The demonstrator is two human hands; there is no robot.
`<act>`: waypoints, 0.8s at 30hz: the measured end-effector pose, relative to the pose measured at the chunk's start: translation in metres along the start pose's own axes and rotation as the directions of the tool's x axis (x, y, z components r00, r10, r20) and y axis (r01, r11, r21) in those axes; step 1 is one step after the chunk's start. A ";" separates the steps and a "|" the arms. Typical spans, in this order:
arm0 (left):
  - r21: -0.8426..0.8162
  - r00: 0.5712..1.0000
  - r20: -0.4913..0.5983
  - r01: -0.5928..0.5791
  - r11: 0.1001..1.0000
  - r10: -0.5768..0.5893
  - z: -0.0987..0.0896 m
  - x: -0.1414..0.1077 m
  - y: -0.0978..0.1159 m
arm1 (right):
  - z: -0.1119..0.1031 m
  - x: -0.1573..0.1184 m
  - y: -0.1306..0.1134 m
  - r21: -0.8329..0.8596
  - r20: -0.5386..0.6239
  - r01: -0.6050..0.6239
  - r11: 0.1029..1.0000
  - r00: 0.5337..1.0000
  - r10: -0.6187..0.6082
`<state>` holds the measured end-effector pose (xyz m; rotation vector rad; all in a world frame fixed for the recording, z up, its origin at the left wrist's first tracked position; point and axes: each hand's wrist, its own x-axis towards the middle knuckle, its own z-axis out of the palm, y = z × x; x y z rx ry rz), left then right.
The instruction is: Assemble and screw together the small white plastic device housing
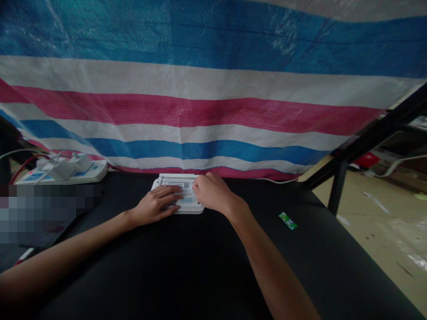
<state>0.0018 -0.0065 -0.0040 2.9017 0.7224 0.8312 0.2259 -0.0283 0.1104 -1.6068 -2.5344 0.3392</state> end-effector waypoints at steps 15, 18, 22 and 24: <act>0.003 1.000 0.005 0.002 1.000 -0.002 -0.001 0.001 0.001 | 0.015 0.007 0.027 0.536 0.136 -0.045 0.843 0.990 -0.033; 0.007 1.000 0.008 0.001 1.000 -0.001 0.000 0.000 0.000 | 0.013 0.007 0.030 0.657 0.225 -0.111 0.746 0.973 -0.053; 0.003 1.000 -0.003 -0.005 1.000 0.006 0.001 0.000 -0.001 | 0.009 0.007 0.034 0.772 0.330 -0.180 0.610 0.933 -0.141; 0.005 1.000 -0.009 -0.005 1.000 0.005 0.001 0.000 0.000 | 0.008 0.007 0.038 0.807 0.360 -0.206 0.553 0.915 -0.184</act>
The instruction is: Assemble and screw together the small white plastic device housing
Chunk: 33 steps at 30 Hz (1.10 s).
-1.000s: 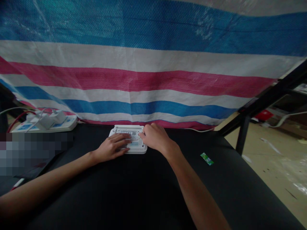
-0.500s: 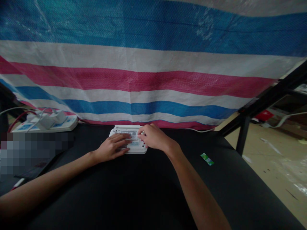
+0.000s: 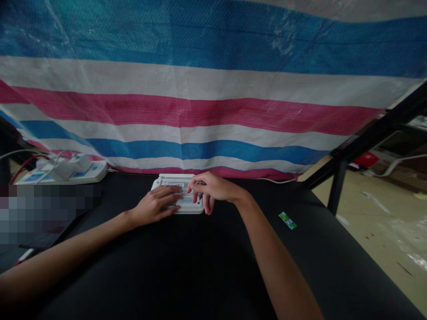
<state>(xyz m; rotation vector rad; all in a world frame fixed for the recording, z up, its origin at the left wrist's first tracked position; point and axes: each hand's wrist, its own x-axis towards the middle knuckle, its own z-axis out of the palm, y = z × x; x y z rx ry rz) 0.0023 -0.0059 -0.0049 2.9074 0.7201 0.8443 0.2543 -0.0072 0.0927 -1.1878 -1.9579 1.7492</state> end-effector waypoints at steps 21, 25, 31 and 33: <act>0.009 1.000 0.028 0.009 1.000 -0.010 -0.001 0.001 0.001 | -0.020 0.011 0.033 0.508 0.236 -0.042 0.860 0.967 -0.092; 0.004 1.000 0.021 0.012 1.000 -0.012 0.000 0.000 0.001 | -0.023 0.016 0.043 0.518 0.239 0.041 0.855 0.952 -0.191; 0.003 1.000 0.012 -0.003 1.000 0.003 0.000 0.001 0.000 | -0.026 0.022 0.051 0.579 0.261 0.164 0.799 0.891 -0.372; 0.002 1.000 0.015 0.001 1.000 -0.001 0.000 0.001 0.000 | -0.028 0.022 0.052 0.563 0.231 0.194 0.803 0.896 -0.379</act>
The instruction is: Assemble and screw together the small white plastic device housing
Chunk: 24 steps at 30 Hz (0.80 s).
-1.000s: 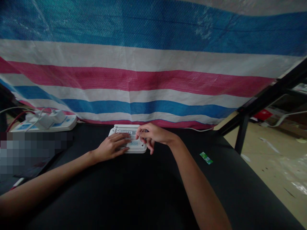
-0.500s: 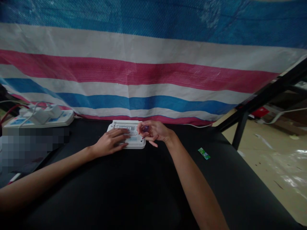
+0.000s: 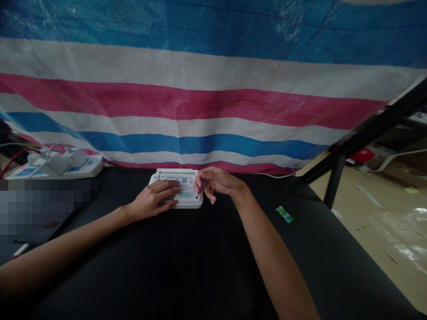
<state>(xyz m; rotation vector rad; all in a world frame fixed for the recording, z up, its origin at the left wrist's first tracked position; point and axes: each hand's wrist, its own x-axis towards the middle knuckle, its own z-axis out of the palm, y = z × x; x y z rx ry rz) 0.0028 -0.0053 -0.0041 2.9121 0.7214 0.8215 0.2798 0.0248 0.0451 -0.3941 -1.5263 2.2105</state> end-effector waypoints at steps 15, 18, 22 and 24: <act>0.012 1.000 -0.006 -0.006 1.000 0.006 0.000 -0.001 0.001 | -0.005 -0.006 -0.008 -0.218 -0.139 0.028 0.975 0.988 -0.060; 0.009 1.000 -0.010 -0.003 1.000 0.003 0.000 -0.001 0.001 | -0.001 -0.005 -0.009 -0.193 -0.144 0.035 0.980 0.988 -0.063; 0.005 1.000 -0.007 -0.005 1.000 0.005 0.000 0.000 0.001 | 0.002 -0.004 -0.011 -0.197 -0.153 0.024 0.980 0.987 -0.055; 0.005 1.000 -0.005 -0.007 1.000 0.007 0.000 0.000 0.001 | 0.003 -0.004 -0.011 -0.204 -0.163 0.023 0.979 0.985 -0.057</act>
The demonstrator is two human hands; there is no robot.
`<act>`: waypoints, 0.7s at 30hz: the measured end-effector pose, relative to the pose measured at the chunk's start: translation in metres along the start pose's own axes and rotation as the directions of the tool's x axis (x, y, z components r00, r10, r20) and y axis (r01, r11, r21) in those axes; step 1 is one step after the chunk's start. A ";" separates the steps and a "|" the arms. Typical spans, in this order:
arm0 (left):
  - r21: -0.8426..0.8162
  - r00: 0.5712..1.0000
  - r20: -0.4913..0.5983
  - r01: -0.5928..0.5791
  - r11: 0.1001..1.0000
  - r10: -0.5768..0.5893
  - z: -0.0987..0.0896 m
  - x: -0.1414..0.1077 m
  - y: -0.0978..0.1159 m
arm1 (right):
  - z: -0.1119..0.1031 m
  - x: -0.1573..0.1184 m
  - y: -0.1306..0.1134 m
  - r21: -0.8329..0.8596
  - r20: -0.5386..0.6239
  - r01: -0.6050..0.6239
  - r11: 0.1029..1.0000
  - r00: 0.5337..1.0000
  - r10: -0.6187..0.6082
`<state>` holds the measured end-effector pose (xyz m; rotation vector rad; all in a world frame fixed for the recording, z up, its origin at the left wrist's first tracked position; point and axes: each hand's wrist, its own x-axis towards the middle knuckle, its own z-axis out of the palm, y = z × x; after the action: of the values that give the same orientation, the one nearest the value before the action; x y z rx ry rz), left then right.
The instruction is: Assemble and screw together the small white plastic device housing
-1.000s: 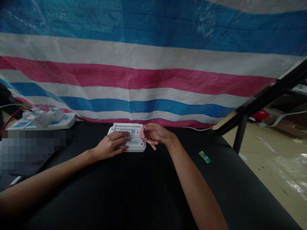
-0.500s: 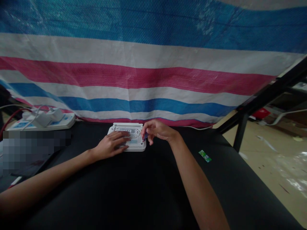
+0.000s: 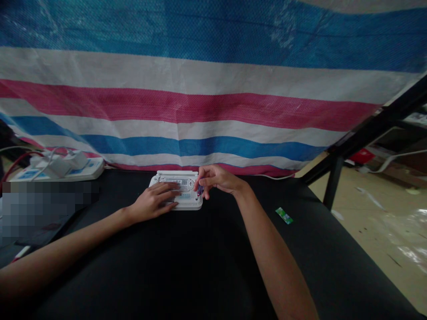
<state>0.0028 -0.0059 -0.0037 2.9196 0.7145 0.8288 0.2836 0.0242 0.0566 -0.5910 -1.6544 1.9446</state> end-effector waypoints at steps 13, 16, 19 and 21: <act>0.006 1.000 -0.001 0.001 1.000 -0.001 -0.002 0.000 0.000 | 0.010 0.000 -0.012 -0.119 -0.073 -0.021 0.993 0.997 0.013; 0.000 1.000 -0.001 -0.002 1.000 0.002 -0.001 0.000 0.000 | 0.009 0.000 -0.011 -0.113 -0.066 -0.016 0.993 0.998 0.009; 0.001 1.000 0.002 0.001 1.000 -0.001 -0.001 0.000 0.000 | 0.007 0.001 -0.010 -0.120 -0.063 -0.007 0.993 0.998 -0.001; 0.006 1.000 0.007 0.001 1.000 -0.001 -0.001 0.000 0.000 | 0.007 0.001 -0.010 -0.143 -0.057 0.003 0.990 0.998 -0.011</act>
<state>0.0022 -0.0060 -0.0027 2.9254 0.7191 0.8173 0.2799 0.0207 0.0674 -0.6884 -1.7674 1.7968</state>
